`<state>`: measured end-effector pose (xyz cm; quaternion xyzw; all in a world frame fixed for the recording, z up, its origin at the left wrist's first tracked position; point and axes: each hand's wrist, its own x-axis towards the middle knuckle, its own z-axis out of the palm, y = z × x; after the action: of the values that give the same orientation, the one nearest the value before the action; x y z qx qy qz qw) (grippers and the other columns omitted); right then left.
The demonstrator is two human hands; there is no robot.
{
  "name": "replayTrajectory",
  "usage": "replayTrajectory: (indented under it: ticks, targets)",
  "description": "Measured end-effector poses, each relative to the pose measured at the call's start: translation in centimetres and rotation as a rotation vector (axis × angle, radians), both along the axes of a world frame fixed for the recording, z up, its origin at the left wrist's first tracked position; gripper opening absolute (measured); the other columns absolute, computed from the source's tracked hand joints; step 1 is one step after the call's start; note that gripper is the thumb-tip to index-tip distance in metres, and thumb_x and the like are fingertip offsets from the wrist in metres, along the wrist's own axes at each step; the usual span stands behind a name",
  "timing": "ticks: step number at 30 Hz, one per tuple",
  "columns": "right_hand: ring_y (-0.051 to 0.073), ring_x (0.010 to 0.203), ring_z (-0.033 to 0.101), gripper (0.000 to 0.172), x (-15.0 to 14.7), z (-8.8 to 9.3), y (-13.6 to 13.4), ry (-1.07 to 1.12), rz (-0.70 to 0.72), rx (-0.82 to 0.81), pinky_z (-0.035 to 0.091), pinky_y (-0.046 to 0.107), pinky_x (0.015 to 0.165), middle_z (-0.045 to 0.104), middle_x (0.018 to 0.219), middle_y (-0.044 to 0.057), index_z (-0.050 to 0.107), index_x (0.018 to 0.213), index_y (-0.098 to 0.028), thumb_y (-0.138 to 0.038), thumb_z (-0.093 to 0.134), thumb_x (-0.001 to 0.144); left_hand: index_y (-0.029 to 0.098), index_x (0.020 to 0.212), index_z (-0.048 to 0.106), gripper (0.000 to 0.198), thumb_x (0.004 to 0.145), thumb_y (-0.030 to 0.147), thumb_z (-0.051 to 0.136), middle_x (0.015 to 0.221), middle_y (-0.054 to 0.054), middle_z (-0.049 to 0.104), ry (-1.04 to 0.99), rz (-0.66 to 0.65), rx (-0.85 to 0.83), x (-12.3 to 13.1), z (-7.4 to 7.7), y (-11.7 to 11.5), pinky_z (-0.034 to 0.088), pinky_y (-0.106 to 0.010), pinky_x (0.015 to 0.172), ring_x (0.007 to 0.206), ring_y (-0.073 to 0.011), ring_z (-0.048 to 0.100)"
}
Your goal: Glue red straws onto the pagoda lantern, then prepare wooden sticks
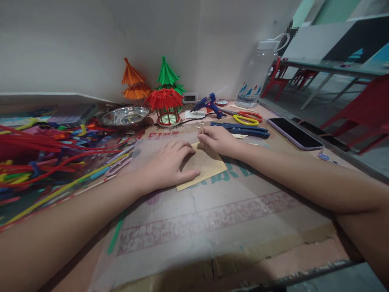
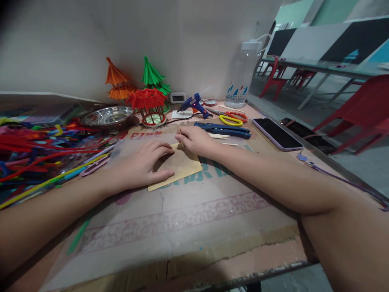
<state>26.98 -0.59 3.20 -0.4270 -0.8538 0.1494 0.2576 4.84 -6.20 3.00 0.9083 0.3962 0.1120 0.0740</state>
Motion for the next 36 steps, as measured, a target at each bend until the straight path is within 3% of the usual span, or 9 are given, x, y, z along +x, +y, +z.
replayTrajectory:
  ticks: [2,6,9,13,17,20,23,30,36]
  targets:
    - [0.018,0.075,0.058,0.022,0.0,0.0,0.0,-0.008,-0.025,-0.007,0.036,0.028,0.069,0.066,0.075,0.004,0.062,0.083,-0.017,-0.030,0.051,0.096,0.016,0.129,0.060,0.062,0.089,0.063,0.058,0.136,-0.015,0.059,0.000,-0.003,0.002,0.0,0.0,0.0,0.041,-0.050,0.111,0.129,-0.0337,0.053]
    - [0.017,0.075,0.059,0.020,-0.1,0.0,-0.1,0.058,0.097,-0.032,0.039,0.027,0.072,0.066,0.075,0.002,0.062,0.083,-0.017,-0.028,0.051,0.096,0.016,0.131,0.060,0.062,0.090,0.063,0.058,0.136,-0.016,0.059,0.018,0.000,0.002,0.1,0.0,0.1,0.040,-0.050,0.111,0.128,-0.0340,0.052]
    - [0.017,0.072,0.056,0.018,-0.1,-0.2,0.4,0.110,0.055,-0.020,0.037,0.028,0.070,0.063,0.070,0.001,0.061,0.079,-0.018,-0.025,0.055,0.094,0.015,0.129,0.061,0.062,0.089,0.062,0.059,0.135,-0.016,0.060,0.011,0.003,0.010,0.0,-0.1,0.1,0.041,-0.050,0.110,0.127,-0.0338,0.053]
    - [0.014,0.062,0.055,0.022,0.1,-0.1,1.0,0.559,0.020,-0.235,0.042,0.027,0.066,0.058,0.064,-0.001,0.059,0.076,-0.019,-0.029,0.055,0.095,0.015,0.126,0.062,0.059,0.089,0.061,0.062,0.136,-0.016,0.061,-0.023,-0.016,0.044,-0.2,-0.4,0.1,0.041,-0.050,0.110,0.129,-0.0336,0.053]
    - [0.013,0.062,0.060,0.017,-0.5,0.5,-0.8,0.971,0.167,-0.571,0.048,0.025,0.067,0.062,0.068,-0.001,0.059,0.083,-0.019,-0.030,0.060,0.094,0.016,0.116,0.065,0.041,0.094,0.051,0.060,0.119,-0.012,0.070,-0.127,-0.036,0.095,-0.3,-0.6,0.1,0.046,-0.047,0.100,0.112,-0.0300,0.062]
    - [0.014,0.064,0.064,0.010,-1.3,0.7,-2.8,1.005,0.282,-0.747,0.052,0.026,0.067,0.067,0.071,0.001,0.059,0.086,-0.019,-0.026,0.061,0.093,0.019,0.101,0.066,0.022,0.101,0.036,0.053,0.101,-0.006,0.073,-0.286,-0.074,0.192,-0.4,-0.5,0.0,0.047,-0.041,0.091,0.096,-0.0233,0.065]
    - [0.016,0.068,0.066,0.012,-1.7,0.6,-3.8,0.989,0.329,-0.841,0.056,0.029,0.068,0.068,0.072,0.002,0.059,0.087,-0.019,-0.028,0.064,0.093,0.020,0.098,0.065,0.018,0.103,0.030,0.051,0.099,-0.005,0.073,-0.397,-0.125,0.300,-0.5,-0.3,-0.2,0.046,-0.036,0.090,0.097,-0.0206,0.064]
    - [0.015,0.067,0.067,0.020,-1.6,0.2,-3.5,1.022,0.362,-0.858,0.057,0.028,0.064,0.069,0.071,0.001,0.060,0.086,-0.019,-0.034,0.072,0.090,0.020,0.101,0.063,0.012,0.103,0.029,0.055,0.099,-0.003,0.072,-0.430,-0.163,0.373,-0.7,-0.5,-0.2,0.045,-0.034,0.089,0.096,-0.0189,0.064]
    - [0.014,0.065,0.066,0.040,-1.6,0.3,-2.8,0.949,0.350,-0.801,0.057,0.027,0.064,0.068,0.068,-0.002,0.063,0.085,-0.019,-0.046,0.089,0.072,0.019,0.091,0.062,0.018,0.102,0.031,0.055,0.091,-0.003,0.070,-0.426,-0.150,0.351,-0.6,-0.3,-0.2,0.043,-0.034,0.085,0.089,-0.0191,0.062]
